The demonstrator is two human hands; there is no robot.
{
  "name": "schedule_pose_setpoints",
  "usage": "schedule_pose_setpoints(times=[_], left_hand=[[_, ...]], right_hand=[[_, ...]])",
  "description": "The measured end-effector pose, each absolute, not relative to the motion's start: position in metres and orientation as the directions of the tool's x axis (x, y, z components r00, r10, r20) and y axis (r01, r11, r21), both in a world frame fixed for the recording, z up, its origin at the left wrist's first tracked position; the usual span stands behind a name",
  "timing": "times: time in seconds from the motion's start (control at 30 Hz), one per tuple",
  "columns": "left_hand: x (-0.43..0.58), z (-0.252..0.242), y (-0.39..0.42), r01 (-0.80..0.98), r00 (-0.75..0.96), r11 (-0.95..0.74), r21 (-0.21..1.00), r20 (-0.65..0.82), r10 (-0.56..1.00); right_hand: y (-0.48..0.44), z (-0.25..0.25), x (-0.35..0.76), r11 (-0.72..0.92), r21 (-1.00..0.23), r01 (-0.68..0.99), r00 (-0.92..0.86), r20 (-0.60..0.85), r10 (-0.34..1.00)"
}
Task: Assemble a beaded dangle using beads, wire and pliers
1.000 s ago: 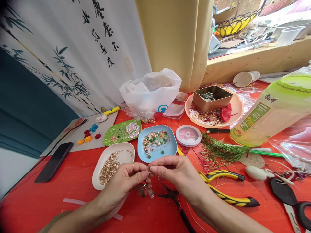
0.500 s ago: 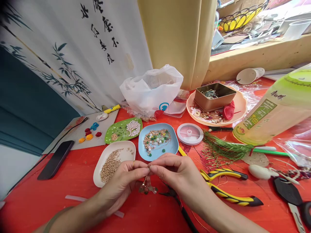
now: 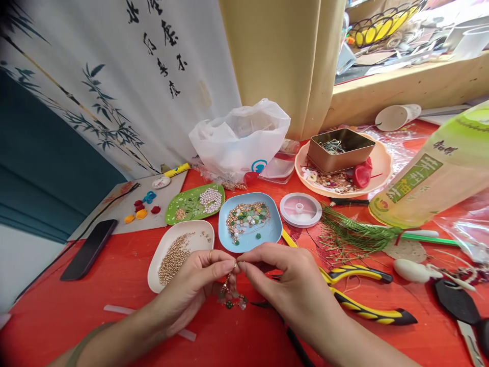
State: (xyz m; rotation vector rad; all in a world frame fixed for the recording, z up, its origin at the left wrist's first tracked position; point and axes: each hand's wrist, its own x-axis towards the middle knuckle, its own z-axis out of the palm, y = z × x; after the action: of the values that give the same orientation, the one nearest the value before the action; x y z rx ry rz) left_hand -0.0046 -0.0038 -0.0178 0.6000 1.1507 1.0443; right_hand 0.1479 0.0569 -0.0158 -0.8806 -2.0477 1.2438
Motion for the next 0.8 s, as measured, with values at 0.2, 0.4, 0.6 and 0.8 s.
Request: schedule_pose_setpoints(times=[0.2,0.4,0.6,0.8], left_hand=[[-0.0054,-0.0182,-0.0029,-0.295,0.036,0.405,0.865,-0.414,0.91],[-0.0063,-0.0175,-0.0031,-0.178,-0.018,0.368,0.913,-0.377,0.926],[-0.0077,-0.0186,-0.0056,-0.075,-0.036,0.382,0.921,-0.386,0.922],[-0.0075,-0.019,-0.0053,-0.044,-0.038,0.38,0.924,-0.382,0.923]], right_hand=[[0.0544,-0.012,0.1489,0.499,-0.833,0.239,-0.593,0.281,0.754],[0.0528,-0.0148,0.1501,0.593,-0.763,0.257,-0.599,0.356,0.717],[0.0519,-0.0175,0.1493,0.597,-0.747,0.292,-0.603,0.341,0.721],[0.0514,-0.0162,0.1509,0.556,-0.782,0.282,-0.621,0.293,0.727]])
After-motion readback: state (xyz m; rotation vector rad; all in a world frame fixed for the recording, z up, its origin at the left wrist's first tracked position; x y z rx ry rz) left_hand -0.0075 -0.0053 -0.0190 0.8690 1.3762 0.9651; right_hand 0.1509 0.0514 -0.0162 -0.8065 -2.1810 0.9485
